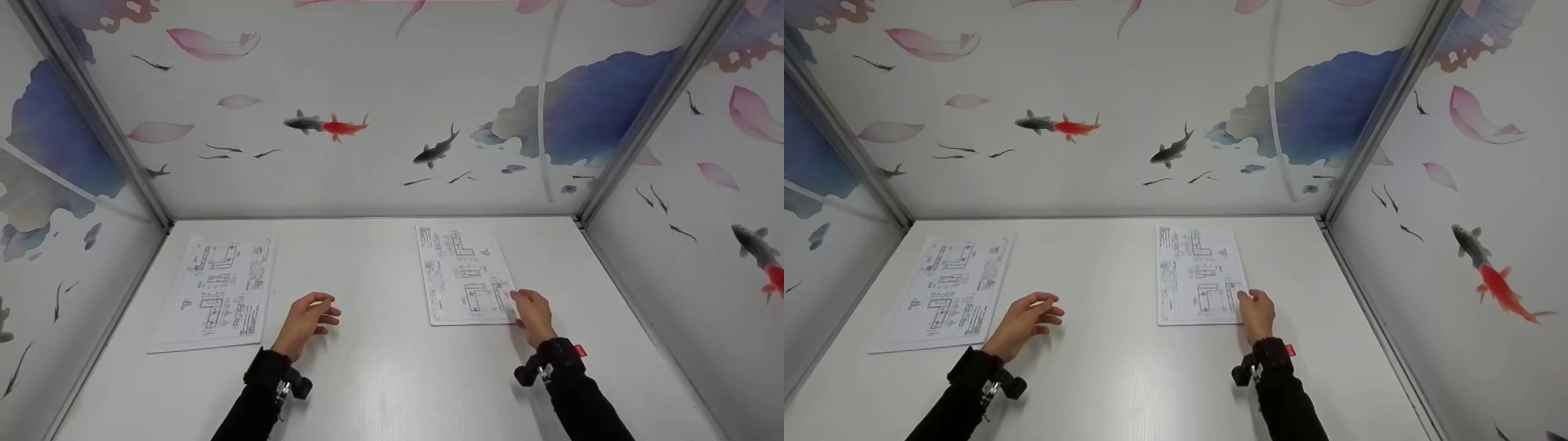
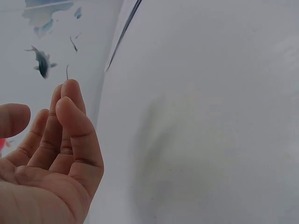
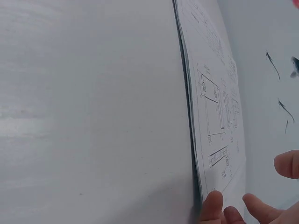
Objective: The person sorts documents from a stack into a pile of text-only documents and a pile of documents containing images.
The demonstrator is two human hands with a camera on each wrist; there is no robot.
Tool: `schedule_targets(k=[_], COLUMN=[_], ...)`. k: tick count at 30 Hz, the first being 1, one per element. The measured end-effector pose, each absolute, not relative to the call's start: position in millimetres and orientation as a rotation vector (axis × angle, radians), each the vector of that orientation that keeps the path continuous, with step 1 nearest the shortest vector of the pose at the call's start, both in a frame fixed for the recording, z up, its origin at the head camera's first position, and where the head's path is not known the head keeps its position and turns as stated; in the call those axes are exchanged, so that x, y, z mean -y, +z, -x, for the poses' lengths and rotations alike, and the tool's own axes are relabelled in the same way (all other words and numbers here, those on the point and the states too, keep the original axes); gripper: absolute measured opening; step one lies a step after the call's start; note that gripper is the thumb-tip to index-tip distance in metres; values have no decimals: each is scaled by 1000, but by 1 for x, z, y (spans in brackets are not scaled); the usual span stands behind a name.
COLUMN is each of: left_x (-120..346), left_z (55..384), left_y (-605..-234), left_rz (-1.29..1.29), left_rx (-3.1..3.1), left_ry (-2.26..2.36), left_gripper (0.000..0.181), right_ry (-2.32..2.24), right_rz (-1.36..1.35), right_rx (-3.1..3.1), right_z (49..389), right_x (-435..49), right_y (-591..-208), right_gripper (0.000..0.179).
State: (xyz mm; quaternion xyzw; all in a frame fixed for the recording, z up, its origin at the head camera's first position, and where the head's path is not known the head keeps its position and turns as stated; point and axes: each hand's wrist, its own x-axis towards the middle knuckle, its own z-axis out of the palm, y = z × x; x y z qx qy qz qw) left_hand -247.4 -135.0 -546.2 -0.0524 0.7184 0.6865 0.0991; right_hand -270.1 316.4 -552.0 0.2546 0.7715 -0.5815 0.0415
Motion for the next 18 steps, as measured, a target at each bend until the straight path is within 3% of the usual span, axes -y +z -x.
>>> schedule_targets(k=[18], left_x=[164], left_z=[254], left_y=[-552], left_rz=[361], left_rx=[-2263], left_ry=[1912], left_gripper=[31], right_ry=[-1669], right_rz=[-681], right_rx=[-2587], right_z=[267], right_x=[-295], right_y=[-551], right_gripper=[44])
